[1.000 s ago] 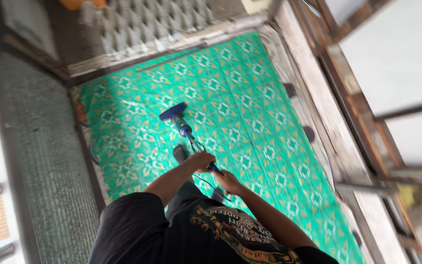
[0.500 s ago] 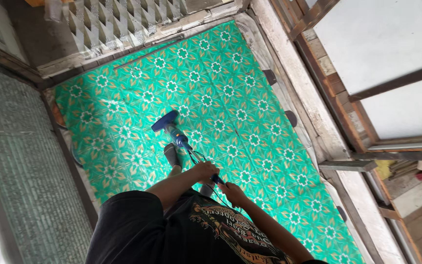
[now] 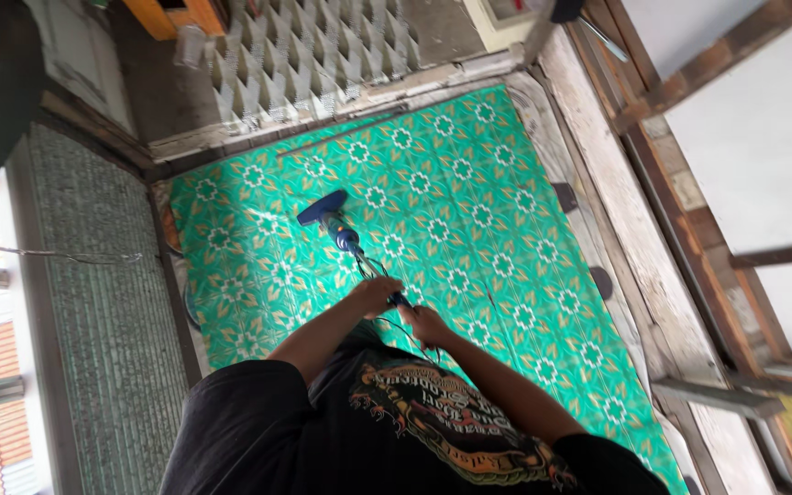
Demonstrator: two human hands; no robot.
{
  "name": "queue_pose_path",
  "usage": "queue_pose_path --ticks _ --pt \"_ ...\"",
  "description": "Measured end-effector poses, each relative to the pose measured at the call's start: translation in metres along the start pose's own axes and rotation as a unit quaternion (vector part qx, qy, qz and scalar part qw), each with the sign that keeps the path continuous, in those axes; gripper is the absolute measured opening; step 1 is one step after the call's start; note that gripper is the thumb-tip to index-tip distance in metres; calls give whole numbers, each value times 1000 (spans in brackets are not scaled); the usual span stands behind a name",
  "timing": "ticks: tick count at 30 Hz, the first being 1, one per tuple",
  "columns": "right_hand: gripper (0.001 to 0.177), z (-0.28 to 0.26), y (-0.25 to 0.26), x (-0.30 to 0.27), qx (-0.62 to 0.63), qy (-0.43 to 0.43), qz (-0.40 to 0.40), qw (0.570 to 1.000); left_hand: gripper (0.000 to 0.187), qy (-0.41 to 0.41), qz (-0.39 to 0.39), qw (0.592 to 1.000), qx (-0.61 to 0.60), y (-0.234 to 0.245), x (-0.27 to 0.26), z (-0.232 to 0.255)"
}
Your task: The person vacuums a patterned green floor mat by moving a vacuum head back and forth across the surface by hand.
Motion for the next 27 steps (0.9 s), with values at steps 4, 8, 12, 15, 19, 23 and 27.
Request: queue_pose_path --ticks 4,8,12,15,19,23,27 --pt "55 -51 12 60 74 20 -42 996 60 99 49 994 23 47 5 -55" --pt "45 -89 16 87 103 16 -69 992 65 228 82 970 -19 82 -10 -94" --pt "42 -91 19 84 92 -13 -80 992 71 415 148 880 -177 78 -38 -122" --pt "43 -81 18 67 69 -12 -85 994 75 425 91 779 -452 38 -36 -100" --pt "41 -66 7 37 35 8 -113 993 75 426 57 711 -556 -5 -41 -40" --pt "41 -36 -2 -7 -13 66 -151 986 59 402 139 662 -617 -42 -49 10" --pt "43 -19 -14 -61 8 266 -183 947 46 411 264 589 -644 -88 -76 46"
Point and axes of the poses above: each hand's wrist, its own x-axis towards the middle knuckle, its own y-axis out of the back of the hand, z = x × y, the point moved 7 cm from there along x, towards the middle knuckle, and after that the axes turned 9 degrees about -x, right-handed, at the moved point
